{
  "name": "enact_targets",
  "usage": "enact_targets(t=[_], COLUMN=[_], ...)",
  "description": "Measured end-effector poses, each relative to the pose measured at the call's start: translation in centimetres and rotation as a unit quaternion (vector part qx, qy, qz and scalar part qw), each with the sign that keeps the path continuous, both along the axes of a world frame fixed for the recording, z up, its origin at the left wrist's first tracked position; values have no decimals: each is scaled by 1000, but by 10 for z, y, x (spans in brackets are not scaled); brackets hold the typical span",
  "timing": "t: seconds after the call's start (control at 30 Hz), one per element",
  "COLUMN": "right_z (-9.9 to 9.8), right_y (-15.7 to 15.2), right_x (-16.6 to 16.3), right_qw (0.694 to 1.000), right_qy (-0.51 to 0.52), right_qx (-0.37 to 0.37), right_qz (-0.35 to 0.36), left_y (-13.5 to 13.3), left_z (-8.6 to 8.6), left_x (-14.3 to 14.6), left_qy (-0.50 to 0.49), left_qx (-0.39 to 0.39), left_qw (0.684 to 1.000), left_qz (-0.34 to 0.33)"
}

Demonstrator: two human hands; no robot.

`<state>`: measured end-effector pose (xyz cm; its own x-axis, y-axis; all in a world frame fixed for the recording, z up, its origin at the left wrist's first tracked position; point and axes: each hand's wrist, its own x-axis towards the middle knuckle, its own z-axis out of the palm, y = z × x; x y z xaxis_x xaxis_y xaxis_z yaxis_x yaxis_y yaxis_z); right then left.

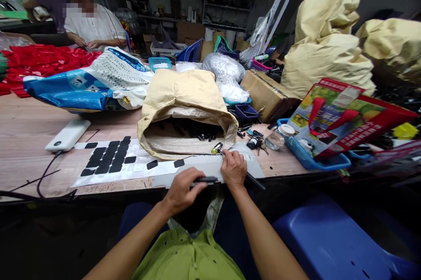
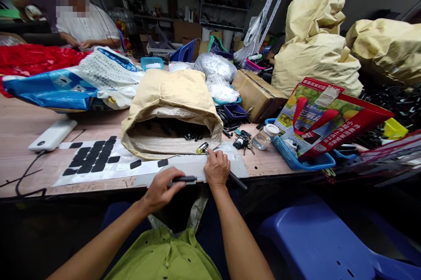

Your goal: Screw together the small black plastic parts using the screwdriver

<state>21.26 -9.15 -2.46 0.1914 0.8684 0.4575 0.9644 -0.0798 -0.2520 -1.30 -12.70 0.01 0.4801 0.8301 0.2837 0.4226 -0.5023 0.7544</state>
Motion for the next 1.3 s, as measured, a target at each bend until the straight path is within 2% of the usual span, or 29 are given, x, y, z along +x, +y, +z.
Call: enact_targets(t=[0.07,0.1,0.17,0.3,0.37,0.4,0.43,0.5,0.57,0.63,0.7,0.77,0.8,0.87,0.9,0.97,1.03,1.13,1.23,1.3], right_z=[-1,-1,-1,-1,-1,-1,-2,-2,-3,-3,-3,-2,-2,-1,-1,-1,-1,-2,-3,-3], right_y=[0,0,0,0,0,0,0,0,0,1,1,1,0,0,0,0,0,0,1,1], right_x=[0,0,0,0,0,0,1,1,1,1,1,0,0,0,0,0,1,1,1,0], right_qw=[1000,1000,1000,1000,1000,1000,1000,1000,1000,1000,1000,1000,1000,1000,1000,1000,1000,1000,1000,1000], right_qy=[2,3,6,6,4,3,0,-6,-10,-12,-14,-13,-11,-8,-7,-5,-2,1,0,-1], right_qx=[2,3,4,2,1,2,2,7,13,18,18,16,14,10,7,1,-1,3,3,4], right_qz=[-1,-1,-1,-1,-2,-2,-3,-3,-2,0,0,-3,-4,-5,-5,-4,-3,-3,-6,-9], left_y=[-33,-47,-66,-71,-67,-65,-64,-61,-53,-32,3,50,74,120,139,167,183,189,181,167], left_z=[-11,-20,-47,-105,-123,-126,-124,-108,-76,-37,0,25,32,37,37,34,31,30,30,29], left_x=[-3,-4,-6,-9,-10,-9,-8,-4,1,5,6,3,0,-7,-9,-13,-13,-12,-15,-17], left_qy=[35,57,98,217,274,292,303,295,245,163,81,43,48,81,111,162,187,196,218,226], left_qx=[-36,-60,-128,-240,-260,-265,-267,-261,-247,-224,-186,-136,-115,-103,-114,-157,-187,-199,-189,-154], left_qw=[998,995,987,939,918,913,911,919,937,959,978,987,980,944,921,882,866,863,868,890], left_qz=[-48,-50,-4,116,120,106,84,25,-34,-64,-37,78,152,303,356,414,425,420,404,364])
